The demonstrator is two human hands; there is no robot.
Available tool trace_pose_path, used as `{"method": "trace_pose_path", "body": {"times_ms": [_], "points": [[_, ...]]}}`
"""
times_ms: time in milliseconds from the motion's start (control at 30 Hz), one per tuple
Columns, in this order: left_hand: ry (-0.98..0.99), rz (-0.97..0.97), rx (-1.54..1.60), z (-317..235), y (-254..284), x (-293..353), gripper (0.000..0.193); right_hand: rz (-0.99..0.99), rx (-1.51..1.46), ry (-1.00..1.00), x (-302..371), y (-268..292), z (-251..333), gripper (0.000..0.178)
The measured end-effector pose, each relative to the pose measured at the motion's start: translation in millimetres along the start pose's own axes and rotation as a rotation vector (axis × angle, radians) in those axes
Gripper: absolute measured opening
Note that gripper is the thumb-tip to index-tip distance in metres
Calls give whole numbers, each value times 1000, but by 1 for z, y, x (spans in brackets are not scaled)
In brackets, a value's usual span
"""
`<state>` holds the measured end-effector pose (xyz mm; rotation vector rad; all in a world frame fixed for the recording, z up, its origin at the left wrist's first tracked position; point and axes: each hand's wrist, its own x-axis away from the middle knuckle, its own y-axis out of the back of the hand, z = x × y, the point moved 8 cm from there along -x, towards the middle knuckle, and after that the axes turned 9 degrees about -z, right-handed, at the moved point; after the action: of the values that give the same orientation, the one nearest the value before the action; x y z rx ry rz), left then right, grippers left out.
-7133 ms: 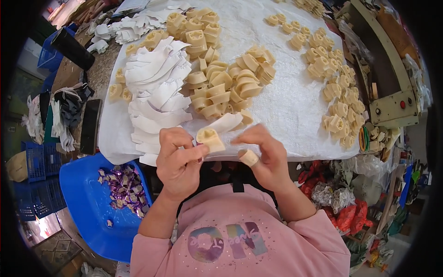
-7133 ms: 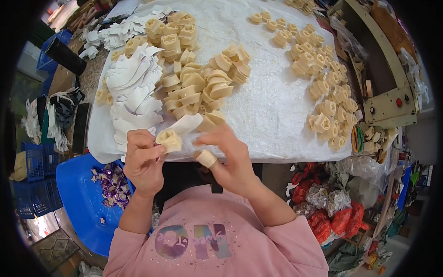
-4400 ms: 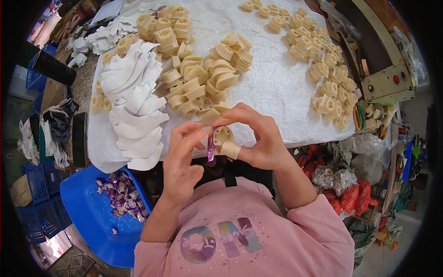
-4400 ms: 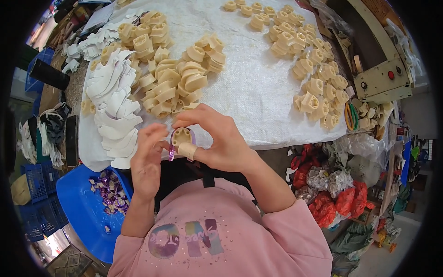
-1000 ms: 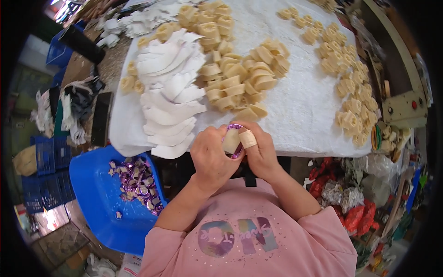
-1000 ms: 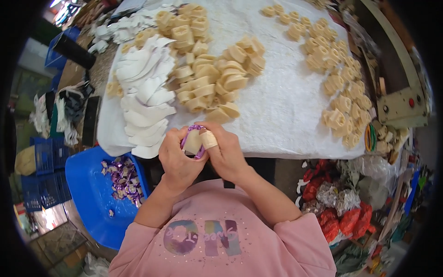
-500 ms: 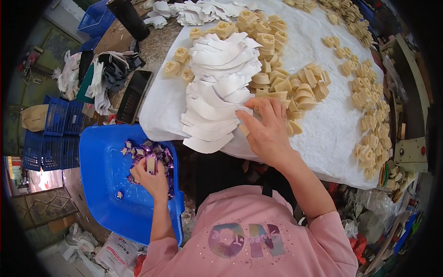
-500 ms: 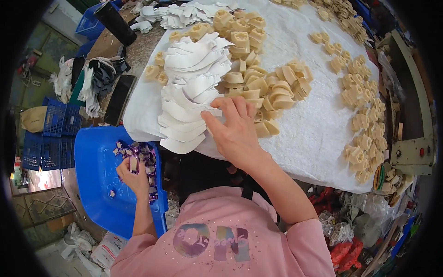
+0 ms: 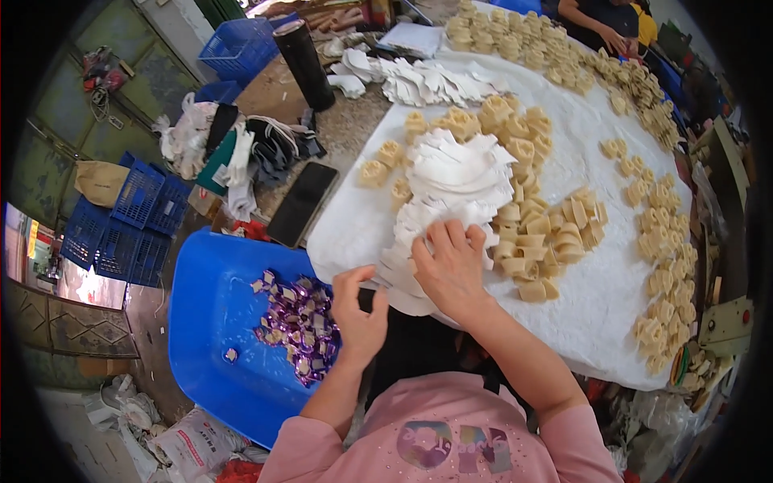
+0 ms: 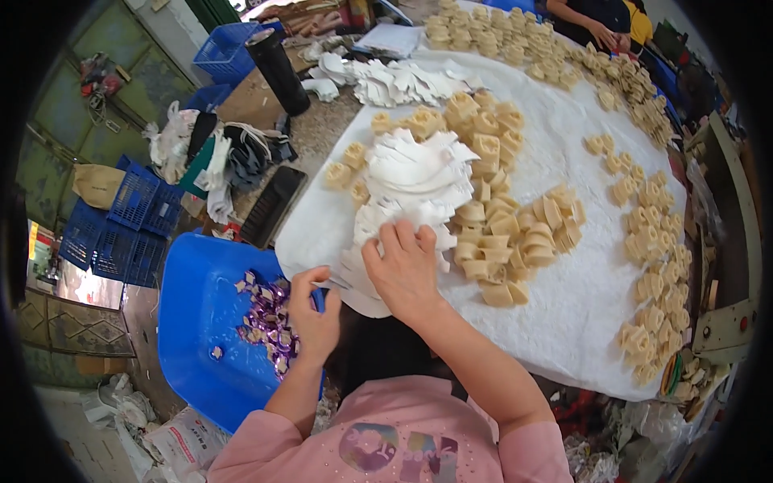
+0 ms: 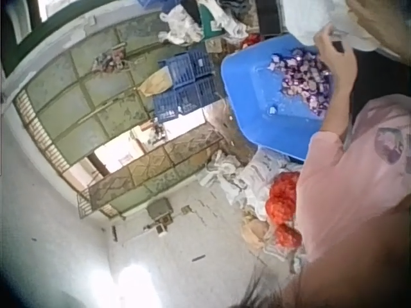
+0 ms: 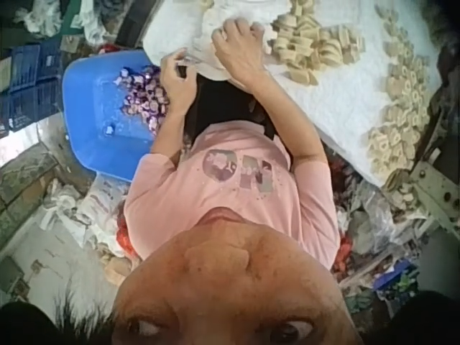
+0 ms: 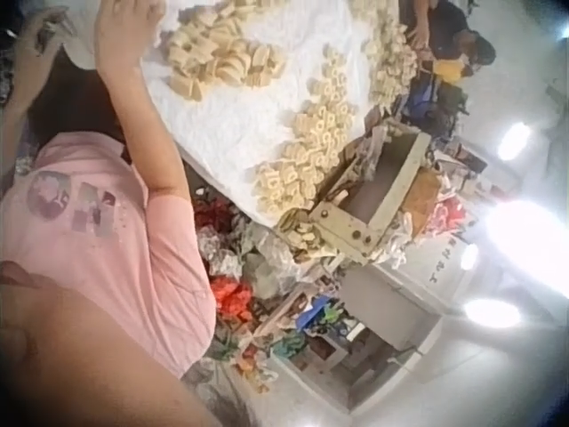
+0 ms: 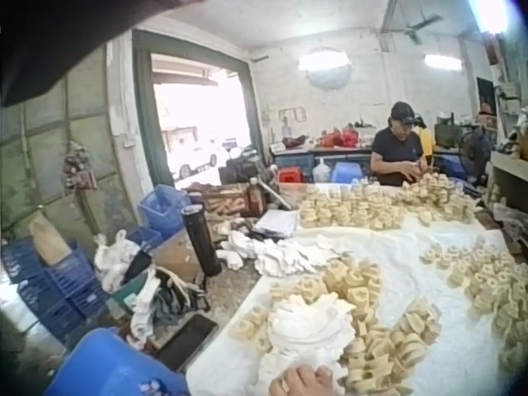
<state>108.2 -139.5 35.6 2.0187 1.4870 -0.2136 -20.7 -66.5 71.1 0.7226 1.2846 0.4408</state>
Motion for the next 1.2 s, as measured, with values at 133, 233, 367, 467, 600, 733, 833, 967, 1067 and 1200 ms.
{"method": "trace_pose_path", "body": {"times_ms": [133,233,367,467,600,733,833,967,1067,1200], "points": [[-5,23,84,-11,-8,-3,31,-18,79,34,0,12,6,10],[30,96,170,-12,-20,-7,27,-24,-68,-139,-1,27,-12,15],[170,274,408,-20,-45,-16,30,-175,-502,-437,10,42,-42,20],[367,361,638,-39,-65,-21,40,-243,-629,-484,15,48,-50,20],[559,456,810,-49,-92,-16,40,-200,-632,-310,18,54,-41,26],[749,398,836,-38,-100,-9,33,-224,-684,-331,27,64,-46,24],[604,345,687,-30,-101,-11,28,-446,-709,-712,66,80,-71,16],[145,131,297,-39,-81,-30,27,-844,-902,-995,92,122,-114,9],[-277,6,-35,-52,-74,-34,35,-854,-831,-888,104,146,-128,10],[-514,59,-204,-51,-82,-33,49,-741,-639,-831,108,162,-125,11]]}}
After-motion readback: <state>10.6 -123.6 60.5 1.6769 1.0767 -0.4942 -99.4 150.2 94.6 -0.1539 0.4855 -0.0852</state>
